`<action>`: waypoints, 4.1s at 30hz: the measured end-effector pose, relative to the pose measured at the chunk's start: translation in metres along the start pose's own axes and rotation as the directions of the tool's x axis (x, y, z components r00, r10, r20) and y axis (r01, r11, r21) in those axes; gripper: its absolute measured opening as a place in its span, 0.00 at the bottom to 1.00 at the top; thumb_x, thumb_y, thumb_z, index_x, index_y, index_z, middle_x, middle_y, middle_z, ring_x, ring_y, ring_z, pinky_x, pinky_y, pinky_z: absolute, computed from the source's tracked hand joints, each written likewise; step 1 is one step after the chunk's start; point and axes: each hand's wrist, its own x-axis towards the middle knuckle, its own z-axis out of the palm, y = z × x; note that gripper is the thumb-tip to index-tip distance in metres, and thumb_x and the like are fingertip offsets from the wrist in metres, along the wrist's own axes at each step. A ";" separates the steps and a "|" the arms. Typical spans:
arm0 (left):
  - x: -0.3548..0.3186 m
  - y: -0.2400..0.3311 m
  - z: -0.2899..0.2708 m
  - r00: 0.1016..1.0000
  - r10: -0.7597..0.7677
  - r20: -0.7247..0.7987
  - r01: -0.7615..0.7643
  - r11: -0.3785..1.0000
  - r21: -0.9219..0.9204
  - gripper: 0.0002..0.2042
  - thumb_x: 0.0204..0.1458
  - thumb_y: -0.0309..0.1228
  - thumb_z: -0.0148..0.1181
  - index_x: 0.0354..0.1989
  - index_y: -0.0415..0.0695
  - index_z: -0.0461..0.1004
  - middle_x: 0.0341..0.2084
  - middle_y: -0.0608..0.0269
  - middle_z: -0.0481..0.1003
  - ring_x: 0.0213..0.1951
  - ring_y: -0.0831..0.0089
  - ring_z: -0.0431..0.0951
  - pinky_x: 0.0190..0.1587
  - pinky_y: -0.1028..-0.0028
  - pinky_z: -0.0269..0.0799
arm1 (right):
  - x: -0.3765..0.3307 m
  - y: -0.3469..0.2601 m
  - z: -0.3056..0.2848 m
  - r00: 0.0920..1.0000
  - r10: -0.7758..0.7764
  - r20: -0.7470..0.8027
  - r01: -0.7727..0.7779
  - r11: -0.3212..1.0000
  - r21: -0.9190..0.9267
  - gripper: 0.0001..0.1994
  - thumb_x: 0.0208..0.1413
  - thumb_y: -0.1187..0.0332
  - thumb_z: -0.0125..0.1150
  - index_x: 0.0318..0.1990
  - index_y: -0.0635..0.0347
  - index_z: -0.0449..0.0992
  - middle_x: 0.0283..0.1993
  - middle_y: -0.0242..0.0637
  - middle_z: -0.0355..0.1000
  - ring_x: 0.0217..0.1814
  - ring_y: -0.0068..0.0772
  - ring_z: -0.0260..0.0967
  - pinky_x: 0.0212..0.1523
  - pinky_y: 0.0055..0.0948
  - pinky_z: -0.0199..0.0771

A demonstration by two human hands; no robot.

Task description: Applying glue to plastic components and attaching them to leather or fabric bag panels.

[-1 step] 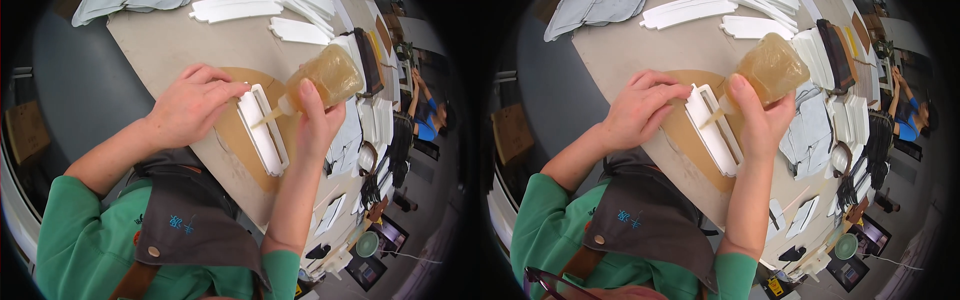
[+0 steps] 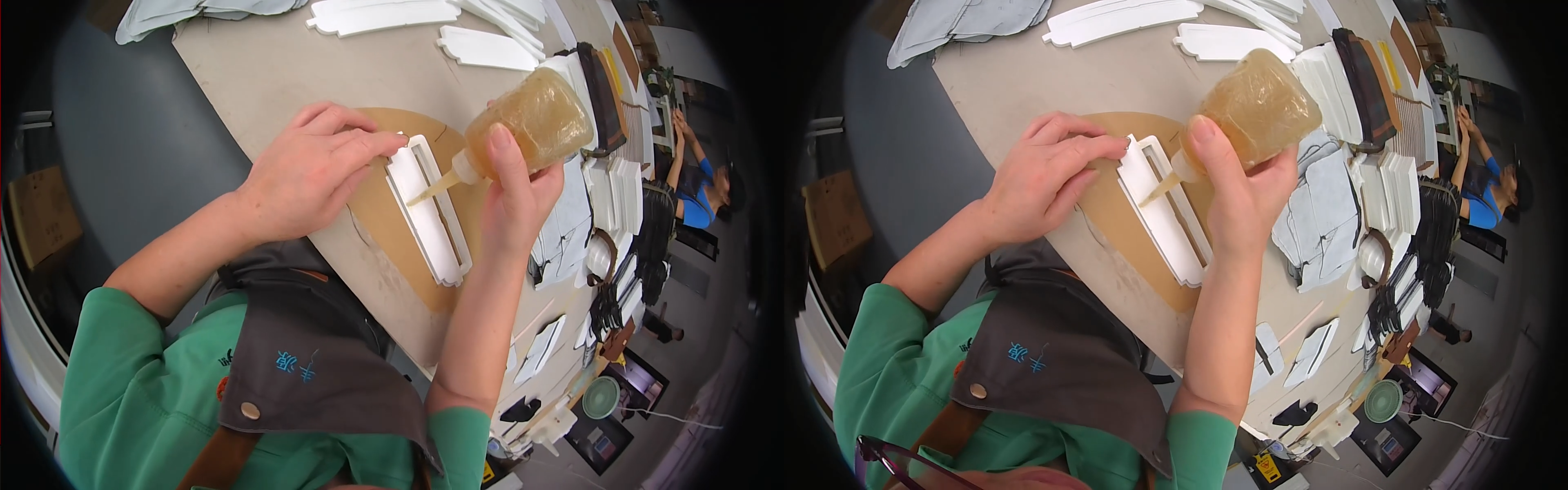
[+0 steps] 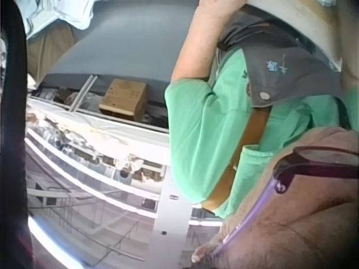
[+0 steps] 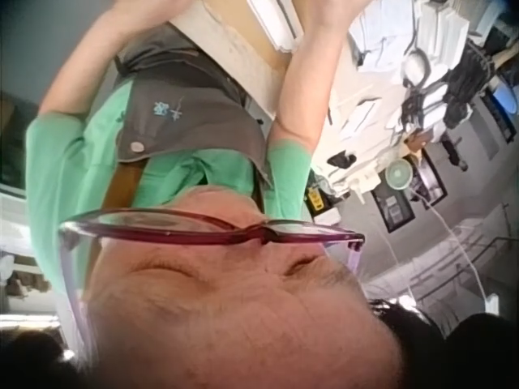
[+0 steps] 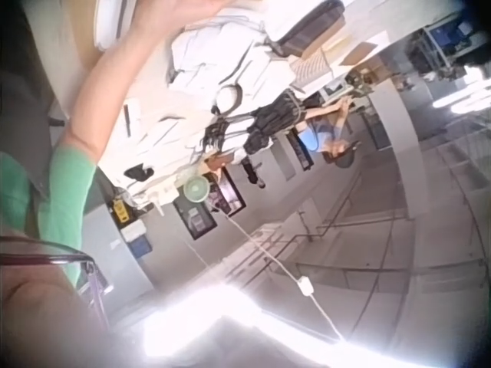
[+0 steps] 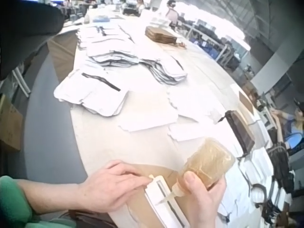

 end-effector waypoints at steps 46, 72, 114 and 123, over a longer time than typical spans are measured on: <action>0.029 0.006 -0.007 0.992 0.052 0.117 -0.069 0.987 0.142 0.12 0.50 0.20 0.58 0.44 0.43 0.76 0.38 0.65 0.76 0.45 0.64 0.73 0.58 0.63 0.58 | -0.115 0.016 -0.138 0.794 0.175 -0.582 0.061 0.930 0.363 0.25 0.60 0.63 0.63 0.61 0.63 0.64 0.57 0.43 0.68 0.61 0.40 0.67 0.59 0.41 0.70; 0.016 0.065 0.057 0.928 0.304 0.214 -0.311 0.950 -0.003 0.12 0.40 0.24 0.68 0.37 0.47 0.80 0.34 0.69 0.70 0.42 0.65 0.69 0.53 0.61 0.57 | -0.124 -0.003 -0.163 0.955 0.218 -0.202 0.034 0.594 0.804 0.35 0.60 0.55 0.61 0.65 0.70 0.57 0.56 0.53 0.68 0.51 0.46 0.72 0.48 0.37 0.75; 0.059 0.053 0.045 0.649 0.540 0.536 -0.627 0.779 -0.025 0.05 0.43 0.26 0.60 0.29 0.45 0.79 0.26 0.69 0.70 0.37 0.70 0.70 0.48 0.70 0.62 | -0.373 -0.060 -0.357 0.495 0.279 -0.823 -0.638 0.759 -0.127 0.33 0.52 0.66 0.70 0.64 0.64 0.63 0.54 0.43 0.71 0.52 0.36 0.72 0.53 0.33 0.72; 0.068 0.059 0.040 0.617 0.567 0.546 -0.644 0.762 -0.064 0.07 0.44 0.25 0.59 0.31 0.45 0.80 0.27 0.70 0.72 0.38 0.71 0.71 0.47 0.71 0.62 | -0.421 -0.008 -0.365 0.568 -0.177 -0.803 -0.777 0.206 -0.595 0.38 0.49 0.68 0.73 0.66 0.65 0.60 0.59 0.44 0.69 0.55 0.35 0.70 0.58 0.34 0.68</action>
